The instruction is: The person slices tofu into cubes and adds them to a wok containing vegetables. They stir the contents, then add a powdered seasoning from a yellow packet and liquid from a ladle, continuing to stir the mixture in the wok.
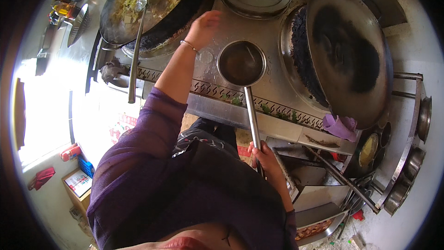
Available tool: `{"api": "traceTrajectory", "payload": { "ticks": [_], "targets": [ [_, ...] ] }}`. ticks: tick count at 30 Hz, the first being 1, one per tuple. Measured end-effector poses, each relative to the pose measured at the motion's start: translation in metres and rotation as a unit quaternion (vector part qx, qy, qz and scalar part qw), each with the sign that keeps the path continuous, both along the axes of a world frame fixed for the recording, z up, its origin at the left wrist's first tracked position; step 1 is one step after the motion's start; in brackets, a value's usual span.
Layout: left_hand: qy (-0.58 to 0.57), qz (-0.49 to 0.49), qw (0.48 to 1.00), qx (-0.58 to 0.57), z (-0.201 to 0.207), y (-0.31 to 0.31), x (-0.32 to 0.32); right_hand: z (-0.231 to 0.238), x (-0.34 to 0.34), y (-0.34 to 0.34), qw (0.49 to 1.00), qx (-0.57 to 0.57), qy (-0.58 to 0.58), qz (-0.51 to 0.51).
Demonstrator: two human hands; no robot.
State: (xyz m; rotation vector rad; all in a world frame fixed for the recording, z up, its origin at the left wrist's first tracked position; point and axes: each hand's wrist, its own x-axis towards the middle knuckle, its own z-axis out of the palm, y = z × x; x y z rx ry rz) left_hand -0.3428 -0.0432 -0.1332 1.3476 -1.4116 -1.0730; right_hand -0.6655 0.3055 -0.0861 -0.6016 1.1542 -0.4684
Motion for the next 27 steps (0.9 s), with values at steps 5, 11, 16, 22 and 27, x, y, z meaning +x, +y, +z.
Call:
{"api": "traceTrajectory", "payload": {
  "ticks": [5, 11, 16, 22, 27],
  "targets": [
    [-0.441, -0.024, 0.892, 0.096, -0.033, -0.006, 0.004, 0.006, 0.002, -0.002, 1.000, 0.000, -0.007, -0.003],
    [-0.546, -0.042, 0.826, 0.133, -0.046, -0.019, -0.023, 0.010, 0.003, -0.005, 1.000, 0.006, -0.003, -0.005],
    [-0.513, -0.068, 0.835, 0.187, -0.046, -0.030, -0.025, 0.011, 0.005, -0.006, 1.000, 0.011, 0.005, -0.006],
    [-0.362, -0.006, 0.926, 0.108, -0.035, -0.001, -0.019, 0.009, 0.003, -0.007, 1.000, -0.011, 0.000, 0.002],
    [-0.066, -0.066, 0.993, 0.074, -0.004, 0.024, -0.016, 0.003, 0.001, -0.007, 1.000, -0.005, -0.024, 0.002]
  ]
}}
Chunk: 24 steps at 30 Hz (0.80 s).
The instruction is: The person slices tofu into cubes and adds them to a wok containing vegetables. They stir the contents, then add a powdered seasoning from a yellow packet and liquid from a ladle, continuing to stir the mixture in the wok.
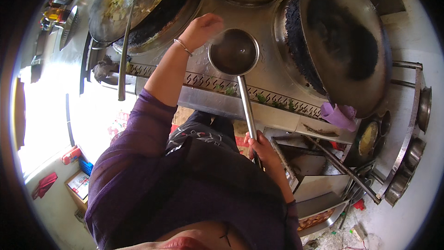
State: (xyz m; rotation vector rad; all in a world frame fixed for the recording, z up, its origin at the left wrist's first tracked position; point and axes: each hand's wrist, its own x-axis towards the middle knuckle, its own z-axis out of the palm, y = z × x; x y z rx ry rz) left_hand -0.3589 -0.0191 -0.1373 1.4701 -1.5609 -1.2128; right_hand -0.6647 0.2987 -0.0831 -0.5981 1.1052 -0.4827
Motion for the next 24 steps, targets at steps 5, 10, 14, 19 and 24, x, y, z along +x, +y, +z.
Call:
{"api": "traceTrajectory", "payload": {
  "ticks": [5, 10, 14, 19, 24],
  "targets": [
    [-0.325, 0.037, 0.945, 0.005, -0.004, 0.008, 0.030, 0.001, 0.000, 0.001, 1.000, 0.000, -0.003, -0.011],
    [-0.464, -0.054, 0.884, -0.020, -0.047, 0.041, 0.031, 0.010, 0.002, -0.004, 1.000, 0.003, -0.012, 0.002],
    [-0.396, -0.025, 0.917, 0.036, -0.051, 0.039, 0.032, 0.017, 0.005, -0.005, 1.000, 0.016, 0.009, 0.005],
    [-0.184, 0.053, 0.981, 0.042, -0.014, 0.052, 0.019, 0.013, 0.009, -0.006, 1.000, 0.020, 0.007, 0.009],
    [-0.243, -0.096, 0.965, -0.034, 0.013, 0.057, -0.049, 0.001, 0.007, 0.000, 1.000, 0.023, 0.004, 0.002]
  ]
}}
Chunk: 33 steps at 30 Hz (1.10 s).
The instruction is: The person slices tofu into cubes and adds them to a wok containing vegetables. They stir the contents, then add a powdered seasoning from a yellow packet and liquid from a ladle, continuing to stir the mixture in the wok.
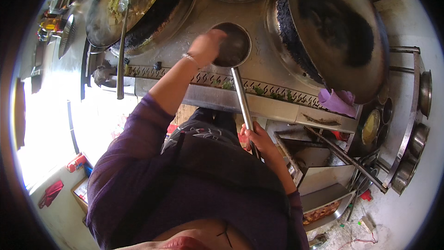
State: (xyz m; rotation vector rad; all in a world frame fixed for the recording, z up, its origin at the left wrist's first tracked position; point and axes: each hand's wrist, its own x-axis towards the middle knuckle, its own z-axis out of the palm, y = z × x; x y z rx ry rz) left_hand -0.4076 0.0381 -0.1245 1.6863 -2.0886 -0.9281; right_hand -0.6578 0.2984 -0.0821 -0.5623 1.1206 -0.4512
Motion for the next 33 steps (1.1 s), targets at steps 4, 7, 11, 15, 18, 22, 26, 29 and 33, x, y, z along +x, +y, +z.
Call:
{"api": "traceTrajectory", "payload": {
  "ticks": [4, 7, 11, 15, 18, 22, 26, 29, 33],
  "targets": [
    [-0.134, -0.130, 0.980, 0.073, -0.006, -0.009, -0.040, -0.005, 0.000, 0.000, 0.999, -0.031, 0.016, 0.020],
    [-0.203, -0.143, 0.966, 0.065, -0.012, -0.017, -0.046, -0.004, 0.004, -0.001, 1.000, -0.023, 0.002, 0.020],
    [-0.172, -0.121, 0.976, 0.060, -0.014, -0.022, -0.042, -0.001, 0.005, 0.001, 1.000, -0.024, 0.005, 0.008],
    [-0.179, -0.080, 0.980, 0.024, -0.012, -0.024, -0.036, -0.008, 0.003, 0.004, 1.000, -0.029, 0.010, -0.006],
    [-0.212, -0.161, 0.963, -0.051, -0.010, -0.028, -0.030, -0.012, 0.002, 0.003, 0.999, -0.044, -0.005, -0.004],
    [-0.136, -0.090, 0.986, 0.030, -0.011, -0.020, -0.037, -0.005, 0.002, 0.003, 0.999, -0.038, -0.017, -0.005],
    [-0.157, -0.085, 0.981, 0.072, -0.015, -0.018, -0.045, 0.000, 0.005, -0.002, 1.000, -0.020, -0.013, 0.001],
    [-0.179, -0.100, 0.976, 0.072, -0.021, -0.024, -0.047, 0.000, 0.005, -0.004, 1.000, -0.013, -0.019, -0.003],
    [-0.156, -0.099, 0.977, 0.106, -0.028, -0.032, -0.049, -0.002, 0.007, -0.002, 1.000, -0.011, -0.019, -0.008]
  ]
}}
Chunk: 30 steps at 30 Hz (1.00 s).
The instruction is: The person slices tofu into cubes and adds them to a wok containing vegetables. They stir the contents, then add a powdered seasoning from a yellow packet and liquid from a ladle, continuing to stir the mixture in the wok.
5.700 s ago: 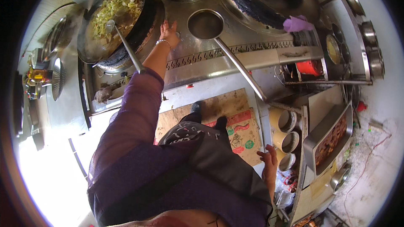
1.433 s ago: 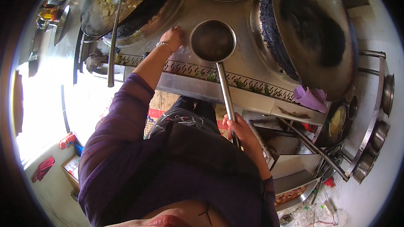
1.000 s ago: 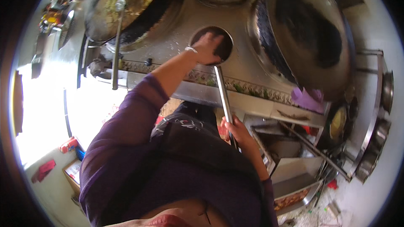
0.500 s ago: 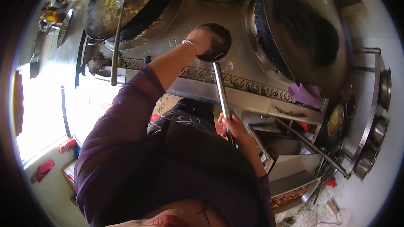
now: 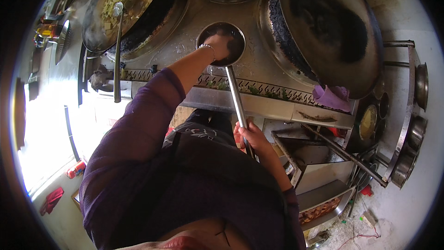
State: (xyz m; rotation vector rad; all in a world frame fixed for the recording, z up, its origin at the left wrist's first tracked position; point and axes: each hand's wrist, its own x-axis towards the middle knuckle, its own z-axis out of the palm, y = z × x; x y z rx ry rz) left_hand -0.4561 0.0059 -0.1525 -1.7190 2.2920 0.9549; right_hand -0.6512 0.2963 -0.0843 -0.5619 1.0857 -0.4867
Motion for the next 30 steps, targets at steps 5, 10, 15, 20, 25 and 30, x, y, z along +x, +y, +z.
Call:
{"api": "traceTrajectory", "payload": {
  "ticks": [5, 10, 15, 20, 25, 30],
  "targets": [
    [0.027, 0.043, 0.998, -0.040, 0.011, -0.003, 0.002, 0.001, 0.002, 0.003, 1.000, 0.004, -0.008, -0.014],
    [0.120, 0.103, 0.983, -0.096, 0.034, 0.000, 0.018, -0.003, 0.002, 0.004, 1.000, -0.015, -0.005, -0.008],
    [0.307, 0.254, 0.917, -0.024, 0.022, -0.007, 0.025, -0.011, 0.000, 0.007, 0.999, -0.031, 0.021, 0.007],
    [0.375, 0.363, 0.853, 0.015, 0.003, -0.023, 0.008, -0.021, 0.000, 0.005, 0.998, -0.041, 0.030, 0.021],
    [0.339, 0.207, 0.910, -0.117, 0.021, -0.034, 0.003, -0.031, -0.003, 0.008, 0.996, -0.080, 0.020, 0.023],
    [0.407, 0.232, 0.882, -0.054, 0.110, -0.059, 0.046, -0.037, -0.003, 0.010, 0.996, -0.064, 0.062, 0.015]
  ]
}}
